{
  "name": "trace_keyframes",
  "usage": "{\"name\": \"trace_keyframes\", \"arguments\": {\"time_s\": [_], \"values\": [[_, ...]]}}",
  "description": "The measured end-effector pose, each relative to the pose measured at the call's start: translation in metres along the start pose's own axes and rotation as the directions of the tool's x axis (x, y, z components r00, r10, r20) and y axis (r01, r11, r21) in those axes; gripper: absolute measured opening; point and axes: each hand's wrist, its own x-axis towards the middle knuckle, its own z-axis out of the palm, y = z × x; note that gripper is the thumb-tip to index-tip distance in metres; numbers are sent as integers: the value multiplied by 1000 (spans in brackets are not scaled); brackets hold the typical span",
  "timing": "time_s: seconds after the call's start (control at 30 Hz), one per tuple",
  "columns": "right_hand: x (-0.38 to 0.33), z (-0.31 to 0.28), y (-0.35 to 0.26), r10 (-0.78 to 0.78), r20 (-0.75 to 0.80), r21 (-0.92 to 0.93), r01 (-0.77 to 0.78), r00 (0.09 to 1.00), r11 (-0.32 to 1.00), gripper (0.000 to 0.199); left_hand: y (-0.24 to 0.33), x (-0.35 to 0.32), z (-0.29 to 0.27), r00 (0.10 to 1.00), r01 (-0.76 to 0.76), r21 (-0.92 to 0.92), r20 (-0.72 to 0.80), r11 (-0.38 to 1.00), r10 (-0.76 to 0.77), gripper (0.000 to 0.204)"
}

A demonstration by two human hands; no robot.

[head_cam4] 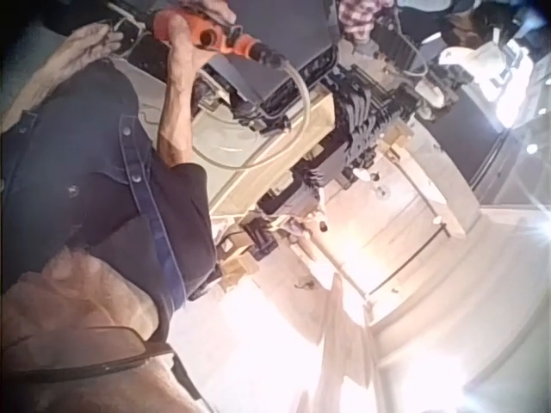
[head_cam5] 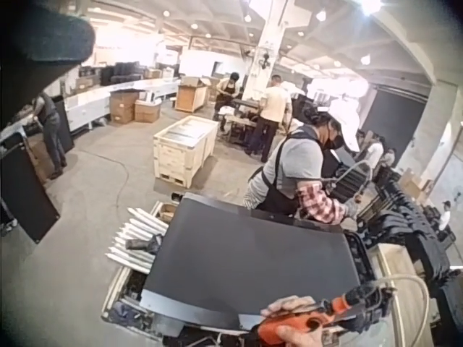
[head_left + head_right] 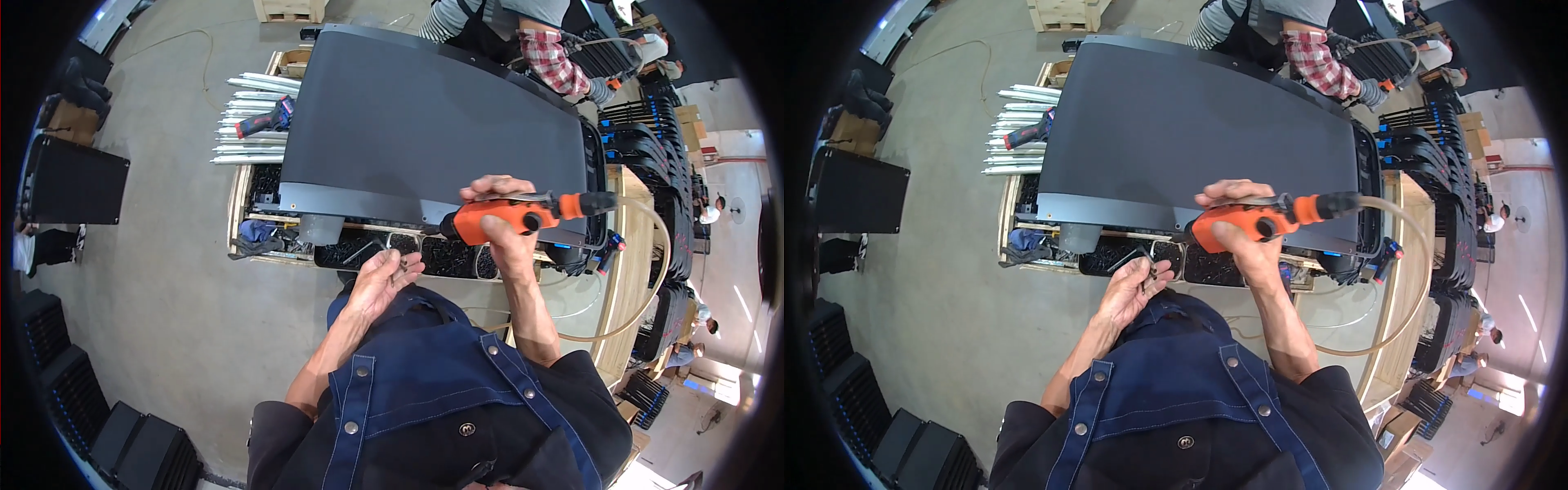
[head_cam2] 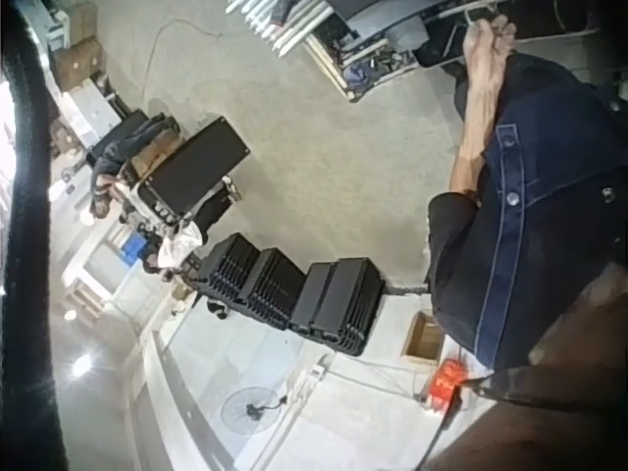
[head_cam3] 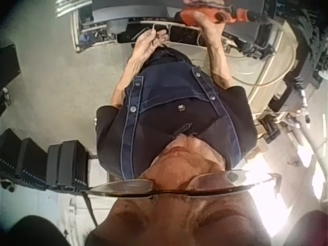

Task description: The user is assembling a treadmill on a factory floor, attaching various components using power tools.

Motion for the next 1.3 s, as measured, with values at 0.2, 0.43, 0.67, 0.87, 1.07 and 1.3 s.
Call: {"name": "trace_keyframes", "arguments": {"time_s": [0.2, 0.43, 0.67, 0.87, 1.07, 1.3], "values": [[-19, -12, -9, 20, -108, 231, 6, 994, 973, 43, -13, 6, 25, 988, -68, -123, -145, 990, 50, 17], [-19, -13, 6, 69, -162, 310, -16, 984, 951, 40, -11, 4, 28, 983, -169, -185, -109, 968, 151, 15], [-10, 27, 28, 146, -309, 315, -44, 940, 948, 37, 15, -6, 28, 857, -479, 90, -167, 873, 487, 21], [18, 99, 59, 54, -233, 156, -17, 971, 988, 40, 71, -4, -14, 936, -326, -223, -216, 919, 279, 23], [54, 171, 98, -136, 149, 55, 130, 979, 990, 45, 123, 4, -40, 965, -250, -506, -205, 826, 166, 30], [82, 212, 125, -16, 386, -140, 76, 922, 987, 40, 132, -6, -57, 988, -114, -488, -150, 865, 46, 35]]}}
